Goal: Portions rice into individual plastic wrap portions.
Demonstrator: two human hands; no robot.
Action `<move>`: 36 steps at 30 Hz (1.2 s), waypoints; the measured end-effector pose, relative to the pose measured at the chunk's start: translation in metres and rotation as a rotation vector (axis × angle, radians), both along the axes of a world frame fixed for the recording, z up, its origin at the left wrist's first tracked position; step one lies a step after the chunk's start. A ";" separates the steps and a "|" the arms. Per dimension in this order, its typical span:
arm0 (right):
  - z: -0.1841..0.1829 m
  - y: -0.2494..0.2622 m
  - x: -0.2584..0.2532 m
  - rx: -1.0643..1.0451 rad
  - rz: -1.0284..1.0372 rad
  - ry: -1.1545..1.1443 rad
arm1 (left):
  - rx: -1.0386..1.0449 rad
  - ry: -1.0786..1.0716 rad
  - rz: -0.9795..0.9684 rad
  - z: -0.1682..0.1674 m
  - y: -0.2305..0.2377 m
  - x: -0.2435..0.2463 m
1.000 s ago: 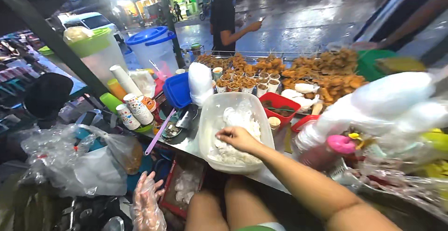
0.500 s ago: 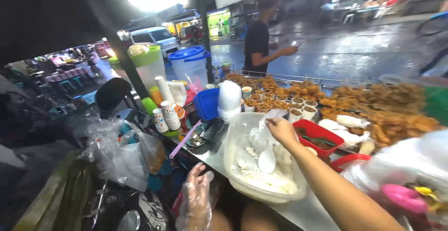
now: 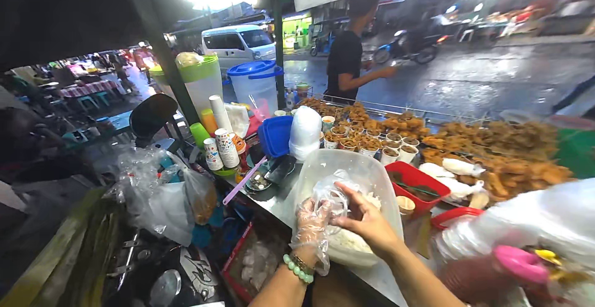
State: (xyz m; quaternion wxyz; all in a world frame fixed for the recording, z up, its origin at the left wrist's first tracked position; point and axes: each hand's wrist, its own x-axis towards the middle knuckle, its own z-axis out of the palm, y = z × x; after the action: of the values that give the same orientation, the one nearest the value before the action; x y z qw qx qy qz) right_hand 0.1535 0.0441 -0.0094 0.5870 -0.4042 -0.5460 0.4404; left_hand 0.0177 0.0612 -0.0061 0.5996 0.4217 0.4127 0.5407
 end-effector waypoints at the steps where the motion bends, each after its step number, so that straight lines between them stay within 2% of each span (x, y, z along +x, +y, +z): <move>1: -0.006 -0.001 -0.008 0.001 -0.054 -0.017 | 0.023 0.039 0.034 -0.002 -0.002 -0.002; 4: -0.025 0.004 -0.022 0.136 -0.321 -0.036 | 0.083 0.156 0.149 -0.004 -0.006 -0.008; 7: -0.032 0.004 -0.025 0.178 -0.432 -0.078 | 0.149 0.081 0.214 -0.009 -0.007 -0.012; 9: -0.032 0.003 -0.025 0.088 -0.402 -0.048 | 0.078 -0.079 0.204 -0.009 -0.008 -0.010; 12: -0.023 0.000 -0.021 -0.129 -0.317 0.165 | -0.013 -0.321 0.132 -0.007 -0.012 -0.010; 13: -0.020 -0.001 -0.020 -0.181 -0.313 0.247 | -0.011 -0.338 0.097 -0.007 -0.015 -0.010; 15: -0.015 -0.003 -0.018 -0.250 -0.297 0.441 | 0.026 -0.205 0.012 -0.009 -0.020 -0.013; 17: -0.010 -0.008 -0.016 -0.281 -0.225 0.609 | 0.064 0.077 0.037 -0.012 -0.021 -0.013; 19: -0.009 -0.017 -0.015 -0.200 -0.081 0.547 | 0.095 0.357 0.132 -0.013 -0.017 -0.019; 20: -0.011 -0.021 -0.014 -0.134 -0.005 0.437 | 0.113 0.405 0.173 -0.016 -0.013 -0.022; 21: -0.013 -0.023 -0.012 -0.067 0.044 0.301 | 0.109 0.379 0.196 -0.019 -0.008 -0.025; 23: -0.018 -0.022 -0.014 0.007 -0.033 0.080 | 0.025 0.108 0.127 -0.019 -0.004 -0.027; 25: -0.025 -0.014 -0.012 0.026 -0.194 -0.026 | -0.081 -0.247 -0.102 -0.008 -0.010 -0.030; 26: -0.028 -0.009 -0.008 0.028 -0.250 -0.043 | -0.065 -0.305 -0.186 -0.004 -0.012 -0.032; 27: -0.031 -0.006 -0.004 0.036 -0.291 -0.055 | 0.004 -0.227 -0.217 0.001 -0.015 -0.034; 31: -0.024 -0.009 0.002 0.033 -0.331 -0.087 | 0.466 0.559 -0.086 0.009 -0.018 -0.037; 33: -0.017 -0.009 0.005 0.000 -0.370 -0.089 | 0.622 0.691 -0.004 0.001 -0.016 -0.031; 36: -0.010 -0.005 0.016 -0.066 -0.486 -0.095 | 0.634 0.707 0.022 -0.006 -0.015 -0.020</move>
State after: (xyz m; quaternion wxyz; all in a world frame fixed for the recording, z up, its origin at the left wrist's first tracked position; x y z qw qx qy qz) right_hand 0.1697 0.0394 -0.0199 0.6358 -0.5628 -0.4452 0.2845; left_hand -0.0022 0.0458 -0.0124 0.2582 0.7376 0.4106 0.4698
